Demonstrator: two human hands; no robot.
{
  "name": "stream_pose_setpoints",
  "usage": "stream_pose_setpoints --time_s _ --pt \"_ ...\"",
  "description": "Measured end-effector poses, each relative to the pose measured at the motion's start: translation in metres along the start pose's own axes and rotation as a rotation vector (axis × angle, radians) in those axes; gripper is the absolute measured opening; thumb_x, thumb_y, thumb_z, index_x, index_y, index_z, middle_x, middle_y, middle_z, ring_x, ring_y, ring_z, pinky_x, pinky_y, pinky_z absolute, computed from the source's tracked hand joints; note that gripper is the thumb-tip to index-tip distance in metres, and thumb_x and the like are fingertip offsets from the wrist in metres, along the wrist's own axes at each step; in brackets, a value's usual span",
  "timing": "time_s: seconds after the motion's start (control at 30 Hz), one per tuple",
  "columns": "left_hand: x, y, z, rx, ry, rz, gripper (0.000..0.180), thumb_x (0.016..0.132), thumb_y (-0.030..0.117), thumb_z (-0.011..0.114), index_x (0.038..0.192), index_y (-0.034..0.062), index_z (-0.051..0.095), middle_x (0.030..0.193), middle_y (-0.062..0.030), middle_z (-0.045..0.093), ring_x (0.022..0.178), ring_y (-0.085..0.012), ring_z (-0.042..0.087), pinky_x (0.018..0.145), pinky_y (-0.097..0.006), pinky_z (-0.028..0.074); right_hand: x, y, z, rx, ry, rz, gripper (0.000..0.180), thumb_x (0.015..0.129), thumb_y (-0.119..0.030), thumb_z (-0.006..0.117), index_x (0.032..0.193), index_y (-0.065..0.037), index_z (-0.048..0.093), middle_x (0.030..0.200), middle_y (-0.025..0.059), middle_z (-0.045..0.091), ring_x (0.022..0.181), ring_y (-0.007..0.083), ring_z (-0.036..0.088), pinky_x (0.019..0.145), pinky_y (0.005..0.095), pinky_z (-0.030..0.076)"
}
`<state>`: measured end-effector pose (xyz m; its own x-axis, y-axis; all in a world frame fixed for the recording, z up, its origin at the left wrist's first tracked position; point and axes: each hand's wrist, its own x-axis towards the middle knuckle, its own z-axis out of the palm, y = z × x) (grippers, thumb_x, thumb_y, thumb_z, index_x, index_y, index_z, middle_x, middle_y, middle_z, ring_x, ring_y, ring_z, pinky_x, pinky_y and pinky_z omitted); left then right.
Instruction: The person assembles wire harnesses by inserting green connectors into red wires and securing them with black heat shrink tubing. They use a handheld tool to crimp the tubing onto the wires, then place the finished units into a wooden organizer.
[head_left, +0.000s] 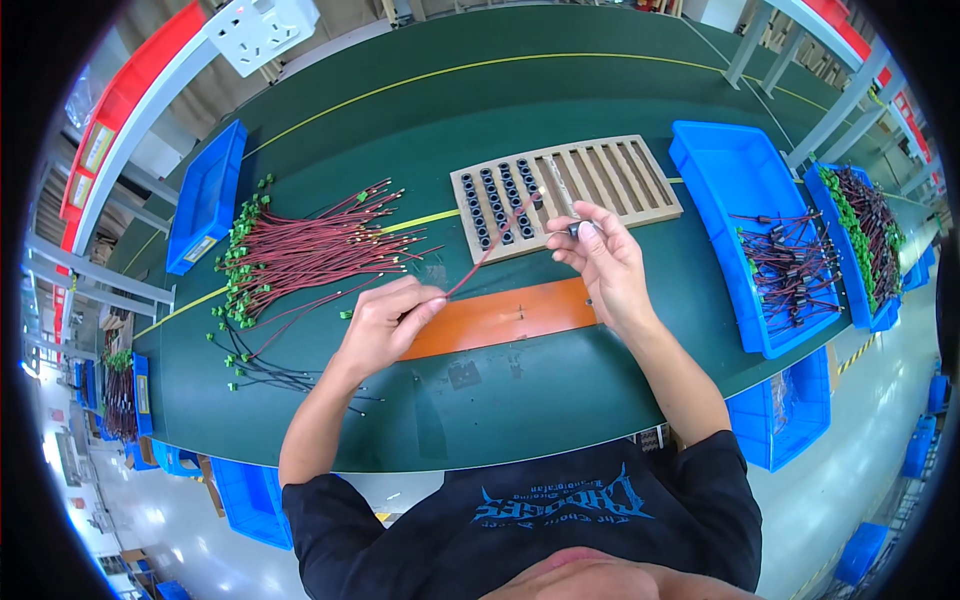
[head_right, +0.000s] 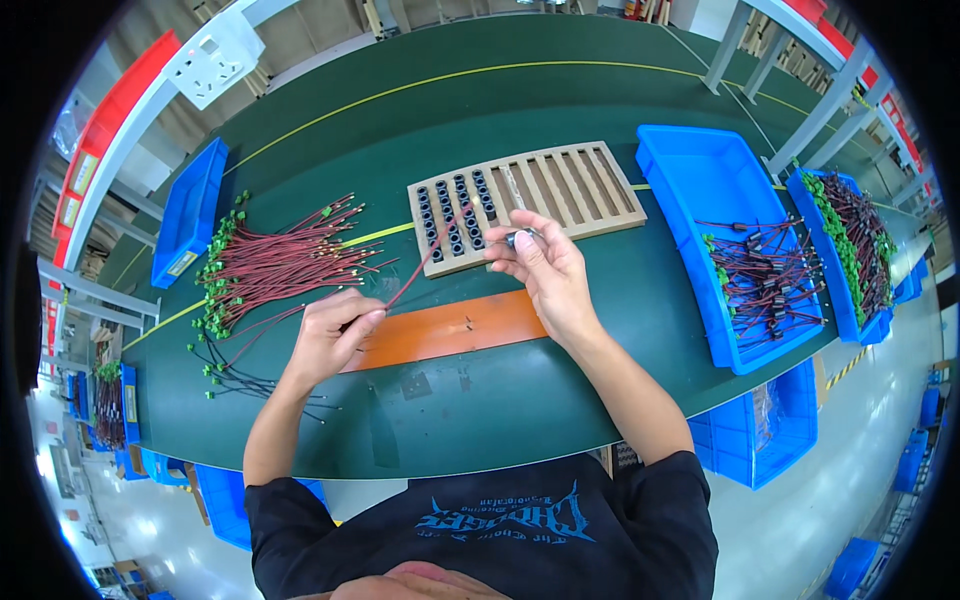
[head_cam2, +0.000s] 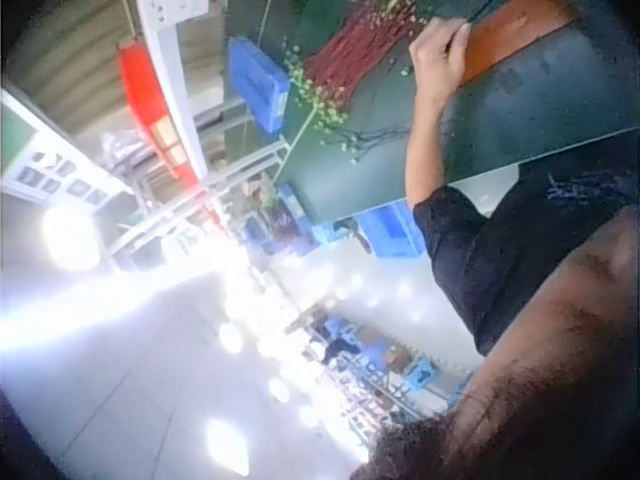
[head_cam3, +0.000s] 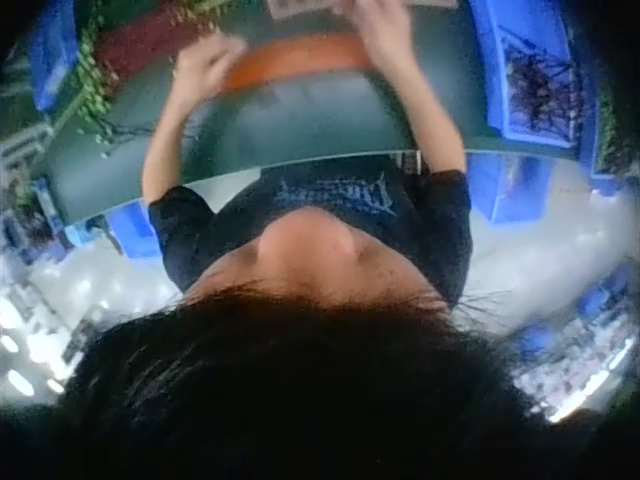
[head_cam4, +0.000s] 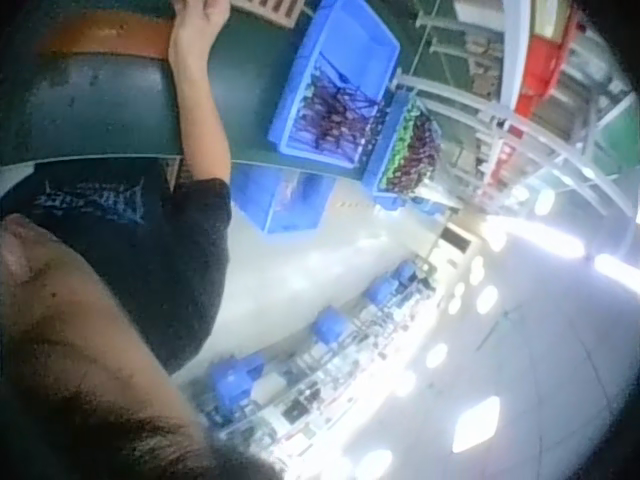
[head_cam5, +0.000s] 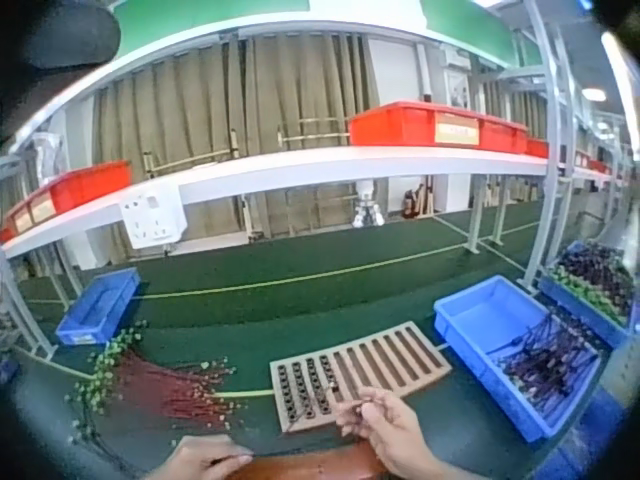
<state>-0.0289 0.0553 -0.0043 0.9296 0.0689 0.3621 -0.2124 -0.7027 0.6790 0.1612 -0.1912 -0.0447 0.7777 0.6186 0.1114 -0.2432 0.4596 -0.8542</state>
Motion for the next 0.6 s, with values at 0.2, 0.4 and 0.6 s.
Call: stream_pose_setpoints --time_s 0.2,0.4,0.6 --pt "0.000 0.010 -0.002 -0.126 -0.185 -0.081 0.012 0.097 0.007 0.068 0.099 -0.0039 0.073 0.077 -0.0106 0.063 0.066 -0.0205 0.059 0.060 -0.034 0.046 0.008 -0.005 -0.012 0.129 -0.024 0.036 0.034 0.110 -0.025 0.053 0.136 -0.003 0.055 0.115 0.0128 0.070 0.107 0.0201 0.068 0.088 0.0332 0.054" --pt "0.002 0.010 -0.001 -0.131 -0.191 -0.076 0.013 0.098 0.008 0.068 0.098 -0.0038 0.073 0.077 -0.0102 0.063 0.066 -0.0198 0.057 0.060 -0.034 0.045 0.007 -0.002 -0.013 0.142 -0.070 0.044 0.035 0.110 -0.024 0.052 0.138 -0.002 0.056 0.110 0.0118 0.071 0.103 0.0200 0.069 0.084 0.0326 0.054" --pt "0.000 0.004 0.004 -0.131 -0.107 -0.100 0.010 0.096 0.006 0.070 0.097 -0.0036 0.073 0.076 -0.0080 0.062 0.063 -0.0159 0.053 0.057 -0.031 0.042 0.006 -0.003 -0.014 0.088 -0.099 0.051 0.035 0.110 -0.023 0.052 0.137 -0.001 0.057 0.111 0.0120 0.072 0.103 0.0183 0.069 0.082 0.0303 0.053"
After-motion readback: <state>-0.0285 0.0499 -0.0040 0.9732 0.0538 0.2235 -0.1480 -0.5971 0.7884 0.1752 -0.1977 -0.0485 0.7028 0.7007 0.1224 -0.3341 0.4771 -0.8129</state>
